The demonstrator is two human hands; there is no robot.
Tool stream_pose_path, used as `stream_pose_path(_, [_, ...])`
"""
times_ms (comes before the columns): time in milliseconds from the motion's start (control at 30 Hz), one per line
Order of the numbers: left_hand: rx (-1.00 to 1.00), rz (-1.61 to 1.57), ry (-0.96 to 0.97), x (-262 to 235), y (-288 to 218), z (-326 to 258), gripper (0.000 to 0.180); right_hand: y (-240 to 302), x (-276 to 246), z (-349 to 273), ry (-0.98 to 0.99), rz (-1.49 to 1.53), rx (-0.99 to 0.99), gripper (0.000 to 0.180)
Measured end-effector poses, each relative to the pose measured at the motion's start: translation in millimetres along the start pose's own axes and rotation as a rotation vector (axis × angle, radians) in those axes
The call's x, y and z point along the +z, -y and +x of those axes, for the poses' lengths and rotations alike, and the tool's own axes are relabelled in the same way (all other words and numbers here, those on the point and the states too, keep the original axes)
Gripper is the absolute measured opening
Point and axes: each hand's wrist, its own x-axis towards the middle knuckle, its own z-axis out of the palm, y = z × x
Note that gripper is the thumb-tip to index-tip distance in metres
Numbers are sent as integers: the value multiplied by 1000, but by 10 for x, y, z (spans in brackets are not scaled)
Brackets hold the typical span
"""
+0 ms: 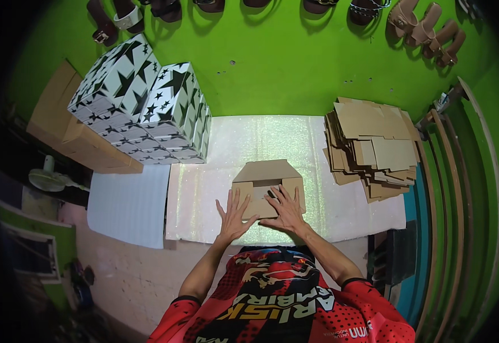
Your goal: Assembling and folding cardboard shoe boxes.
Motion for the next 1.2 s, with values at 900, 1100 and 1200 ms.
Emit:
stream_pose_path(900, [-182,-266,-173,82,159,162,89,-81,-145,-62,-130,51,263,91])
stream_pose_path(1100, [-106,21,-30,61,263,252,86,-217,-250,17,-159,276,205,75])
stream_pose_path(1200, [-74,-152,-120,35,296,358,83,-421,-368,141,-295,336,365,69])
